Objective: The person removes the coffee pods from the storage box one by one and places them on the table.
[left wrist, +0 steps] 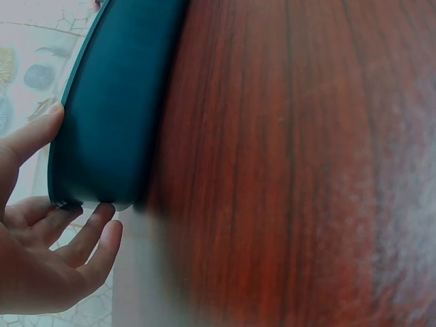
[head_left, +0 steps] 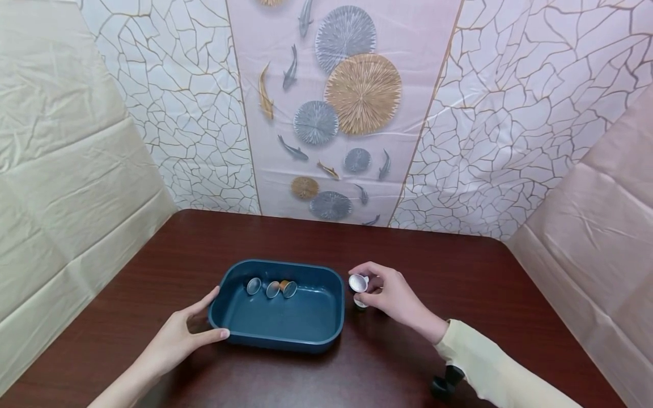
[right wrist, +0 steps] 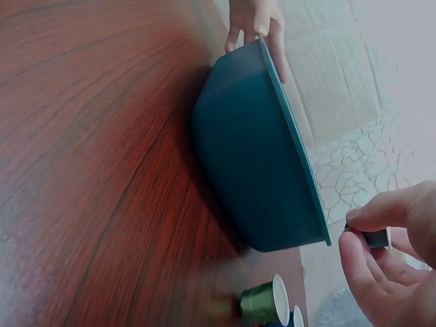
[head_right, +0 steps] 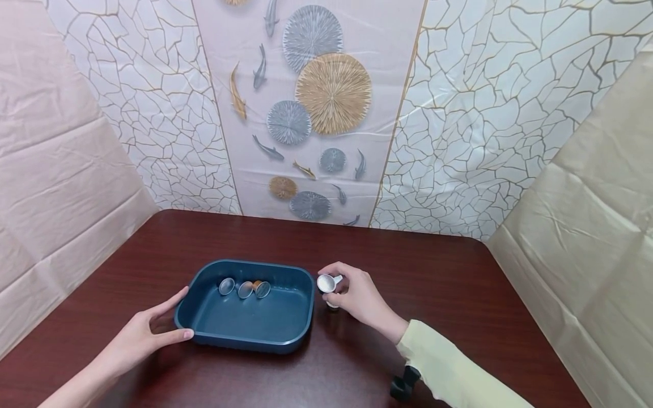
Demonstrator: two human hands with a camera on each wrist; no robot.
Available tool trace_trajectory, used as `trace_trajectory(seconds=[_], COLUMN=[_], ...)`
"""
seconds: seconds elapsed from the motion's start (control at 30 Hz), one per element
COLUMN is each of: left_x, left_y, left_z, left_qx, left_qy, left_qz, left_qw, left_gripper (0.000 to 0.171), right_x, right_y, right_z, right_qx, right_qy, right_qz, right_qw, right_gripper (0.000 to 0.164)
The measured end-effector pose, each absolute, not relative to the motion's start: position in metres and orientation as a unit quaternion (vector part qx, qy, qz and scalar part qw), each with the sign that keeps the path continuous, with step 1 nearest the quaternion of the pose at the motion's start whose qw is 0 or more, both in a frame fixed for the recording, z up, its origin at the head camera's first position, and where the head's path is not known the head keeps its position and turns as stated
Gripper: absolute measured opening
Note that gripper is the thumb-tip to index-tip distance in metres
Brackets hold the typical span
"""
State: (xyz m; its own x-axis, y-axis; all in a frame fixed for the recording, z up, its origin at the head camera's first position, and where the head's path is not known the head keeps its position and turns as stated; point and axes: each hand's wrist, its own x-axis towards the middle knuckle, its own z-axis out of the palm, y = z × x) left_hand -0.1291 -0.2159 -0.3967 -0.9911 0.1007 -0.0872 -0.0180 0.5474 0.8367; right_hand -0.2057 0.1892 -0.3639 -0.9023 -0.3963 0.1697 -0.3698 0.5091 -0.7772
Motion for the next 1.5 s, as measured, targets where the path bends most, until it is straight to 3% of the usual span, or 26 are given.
trace_trajectory(seconds=[0.23, 0.63, 0.97, 1.5], left_x=[-0.129, -0.13, -0.13, -0.131], left_y=[-0.217, -0.217, -0.216, -0.216], left_z=[-0.397, -0.395, -0.395, -0.395], left_qx=[0.021, 0.008, 0.017, 0.011], left_qy=[0.879, 0.878, 0.877, 0.881], left_qz=[0.473, 0.473, 0.475, 0.466], left_qw=[0.064, 0.076, 0.067, 0.079], left_gripper=[0.089, 0.09, 0.089, 0.09], right_x=[-0.202, -0.208, -0.22, -0.235], right_y=[0.203, 0.231, 0.255, 0.279], right_z=[-0.362, -0.361, -0.363, -0.374], right_qx=[-0.195, -0.217, -0.176, -0.151], right_qy=[0.868, 0.874, 0.891, 0.902], right_qz=[-0.456, -0.434, -0.417, -0.404], right_qw=[0.029, -0.008, -0.015, -0.001], right_gripper=[0.041, 0.041, 0.044, 0.044])
